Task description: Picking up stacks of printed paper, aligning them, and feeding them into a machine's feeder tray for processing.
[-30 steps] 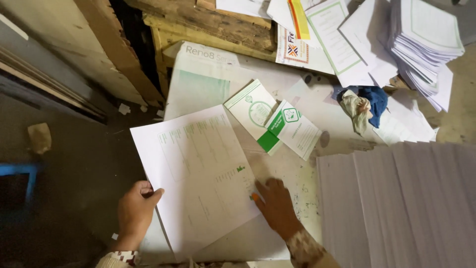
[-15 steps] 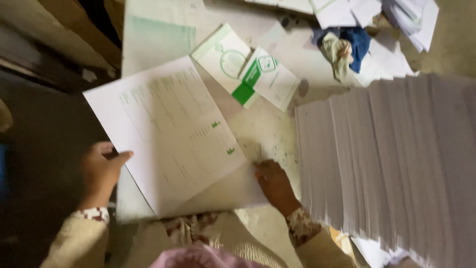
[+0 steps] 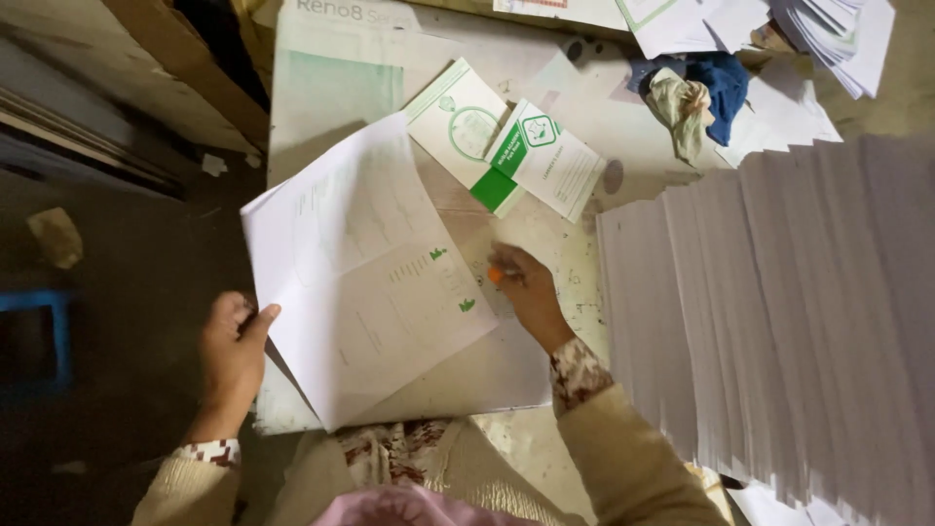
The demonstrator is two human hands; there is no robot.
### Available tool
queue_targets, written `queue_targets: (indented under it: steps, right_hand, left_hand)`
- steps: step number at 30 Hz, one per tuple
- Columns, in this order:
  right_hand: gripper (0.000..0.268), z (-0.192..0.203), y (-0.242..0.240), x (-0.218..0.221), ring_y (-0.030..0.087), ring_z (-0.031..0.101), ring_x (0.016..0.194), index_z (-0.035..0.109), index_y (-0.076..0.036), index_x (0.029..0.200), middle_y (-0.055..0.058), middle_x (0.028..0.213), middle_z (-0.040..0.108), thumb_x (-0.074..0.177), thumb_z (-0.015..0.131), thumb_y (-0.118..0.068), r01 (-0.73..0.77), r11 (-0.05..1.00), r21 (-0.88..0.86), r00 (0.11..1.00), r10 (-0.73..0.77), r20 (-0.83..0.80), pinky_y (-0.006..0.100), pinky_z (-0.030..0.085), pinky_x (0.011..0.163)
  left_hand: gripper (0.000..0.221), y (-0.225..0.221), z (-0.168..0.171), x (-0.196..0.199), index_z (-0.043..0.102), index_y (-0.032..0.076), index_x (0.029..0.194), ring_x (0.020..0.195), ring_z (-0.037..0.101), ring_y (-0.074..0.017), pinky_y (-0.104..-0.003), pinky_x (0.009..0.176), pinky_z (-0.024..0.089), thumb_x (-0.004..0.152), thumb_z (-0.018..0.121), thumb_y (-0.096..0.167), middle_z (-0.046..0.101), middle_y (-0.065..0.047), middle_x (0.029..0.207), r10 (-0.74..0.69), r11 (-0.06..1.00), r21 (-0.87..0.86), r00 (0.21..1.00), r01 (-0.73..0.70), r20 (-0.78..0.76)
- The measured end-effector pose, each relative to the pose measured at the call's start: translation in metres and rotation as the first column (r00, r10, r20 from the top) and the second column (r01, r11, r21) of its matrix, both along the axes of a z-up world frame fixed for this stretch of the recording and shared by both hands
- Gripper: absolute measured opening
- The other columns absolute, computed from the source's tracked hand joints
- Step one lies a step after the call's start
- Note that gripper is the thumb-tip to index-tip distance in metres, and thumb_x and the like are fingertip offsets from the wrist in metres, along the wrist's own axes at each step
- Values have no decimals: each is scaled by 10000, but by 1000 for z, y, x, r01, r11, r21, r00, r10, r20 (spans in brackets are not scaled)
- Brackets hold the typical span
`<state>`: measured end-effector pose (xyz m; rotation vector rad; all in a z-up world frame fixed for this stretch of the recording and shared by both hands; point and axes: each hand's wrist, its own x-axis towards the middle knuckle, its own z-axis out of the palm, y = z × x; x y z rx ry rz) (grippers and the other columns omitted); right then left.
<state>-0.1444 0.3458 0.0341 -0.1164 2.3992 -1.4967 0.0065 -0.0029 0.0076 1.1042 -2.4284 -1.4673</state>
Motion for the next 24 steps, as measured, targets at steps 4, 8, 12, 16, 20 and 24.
queue_targets:
  steps: [4,8,12,16,20,24]
  right_hand:
    - [647,0,-33,-17,324,583,1165,473,-49,1402,220,1237,604,800,710,-57,-50,989,-141,998,56,34,401,506,964]
    - [822,32,-68,-16,322,639,1083,396,-33,1455,220,1136,657,721,765,-58,-100,954,-282,967,160,198,418,530,951]
    - [798,31,-64,-3,290,668,957,435,-12,1422,204,1002,690,704,783,-17,-48,947,-319,973,116,198,407,559,883]
    - [731,56,-66,4,137,579,754,487,-68,1398,32,752,600,732,777,9,2,938,-346,985,58,161,303,525,844]
    - [592,72,-65,8,78,534,739,585,-118,1327,-15,792,610,776,751,22,-42,925,-377,997,62,41,218,500,742]
    - [559,95,-64,7,113,618,825,599,-75,1292,12,842,676,766,751,38,-52,915,-400,998,59,4,255,546,790]
  left_hand:
    - [304,2,0,17,516,11,1112,898,567,-220,-363,795,472,922,713,141,640,-135,934,66,985,167,985,-38,-162]
    - [301,4,28,26,494,73,1066,745,528,-94,-230,706,449,884,731,113,628,-25,787,109,974,222,957,-48,-267]
    - [397,1,45,36,476,69,1092,722,520,-89,-206,704,447,854,781,155,603,-26,779,217,962,230,927,-149,-305]
    - [337,2,59,44,480,55,1025,776,602,-135,-229,763,484,843,763,72,620,-87,804,251,956,247,877,-158,-410]
    - [200,2,86,48,690,48,1043,829,596,-96,-209,769,477,844,711,64,691,-47,914,157,971,224,927,-82,-342]
    - [311,4,113,50,740,114,1097,779,497,-63,-206,701,422,788,772,119,593,12,822,120,984,157,965,-85,-232]
